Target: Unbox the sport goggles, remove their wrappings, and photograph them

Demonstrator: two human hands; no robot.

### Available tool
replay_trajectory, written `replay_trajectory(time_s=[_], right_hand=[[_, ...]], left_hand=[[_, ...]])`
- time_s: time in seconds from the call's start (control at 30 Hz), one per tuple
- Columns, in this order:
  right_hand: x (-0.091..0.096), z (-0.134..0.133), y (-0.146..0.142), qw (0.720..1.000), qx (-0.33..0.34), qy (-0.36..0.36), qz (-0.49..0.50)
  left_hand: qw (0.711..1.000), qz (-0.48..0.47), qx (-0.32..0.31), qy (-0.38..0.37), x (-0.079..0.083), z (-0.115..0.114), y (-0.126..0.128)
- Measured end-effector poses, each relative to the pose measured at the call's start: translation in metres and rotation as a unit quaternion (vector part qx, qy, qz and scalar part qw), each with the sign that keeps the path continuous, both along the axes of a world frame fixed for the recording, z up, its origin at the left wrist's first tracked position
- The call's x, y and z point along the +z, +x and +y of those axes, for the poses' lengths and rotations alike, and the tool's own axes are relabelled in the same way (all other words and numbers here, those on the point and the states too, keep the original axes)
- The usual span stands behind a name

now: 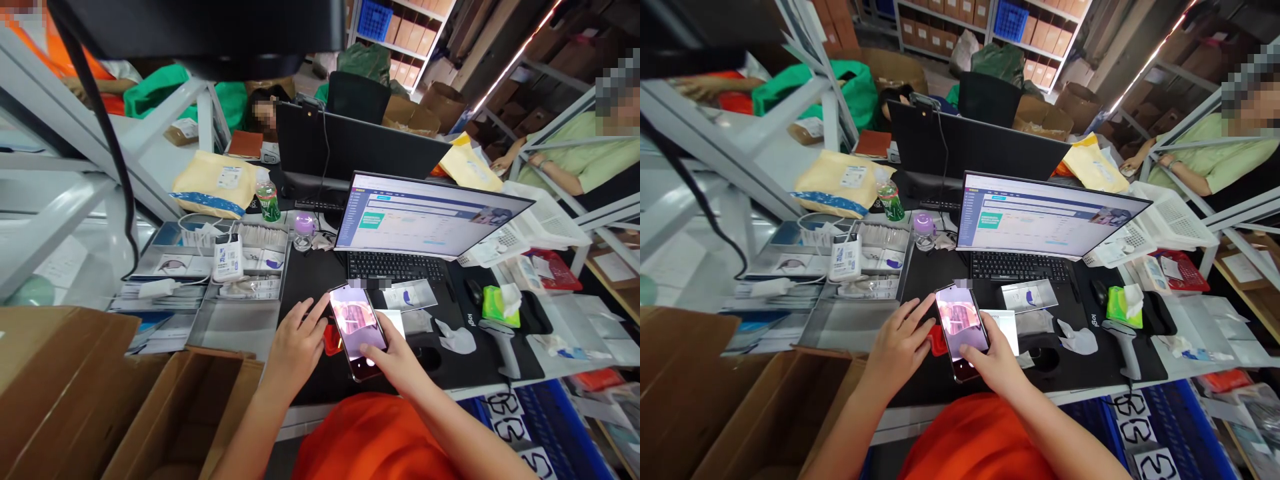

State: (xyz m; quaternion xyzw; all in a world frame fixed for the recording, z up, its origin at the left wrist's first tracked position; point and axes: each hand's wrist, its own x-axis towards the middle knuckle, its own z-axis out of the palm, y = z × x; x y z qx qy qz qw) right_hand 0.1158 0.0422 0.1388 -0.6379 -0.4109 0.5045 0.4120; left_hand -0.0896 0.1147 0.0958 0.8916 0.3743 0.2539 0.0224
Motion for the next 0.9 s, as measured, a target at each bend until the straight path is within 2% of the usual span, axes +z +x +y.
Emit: replay_trajectory(time_s=[0.5, 0.7, 0.9], right_hand=[[0.016, 0.006, 0.005, 0.985, -0.052, -0.01, 0.165], [0.02, 0.005, 0.0, 0.956, 0.0, -0.035, 0.292], [0.022, 0.006, -0.014, 0.945, 0.055, -0.039, 0.319]], left_hand=[[0.996, -0.061, 0.03, -0.056, -0.003, 0.011, -0.007], [0.982, -0.123, 0.084, -0.118, -0.018, 0.021, -0.006], [0.974, -0.142, 0.111, -0.137, -0.024, 0.027, -0.012]])
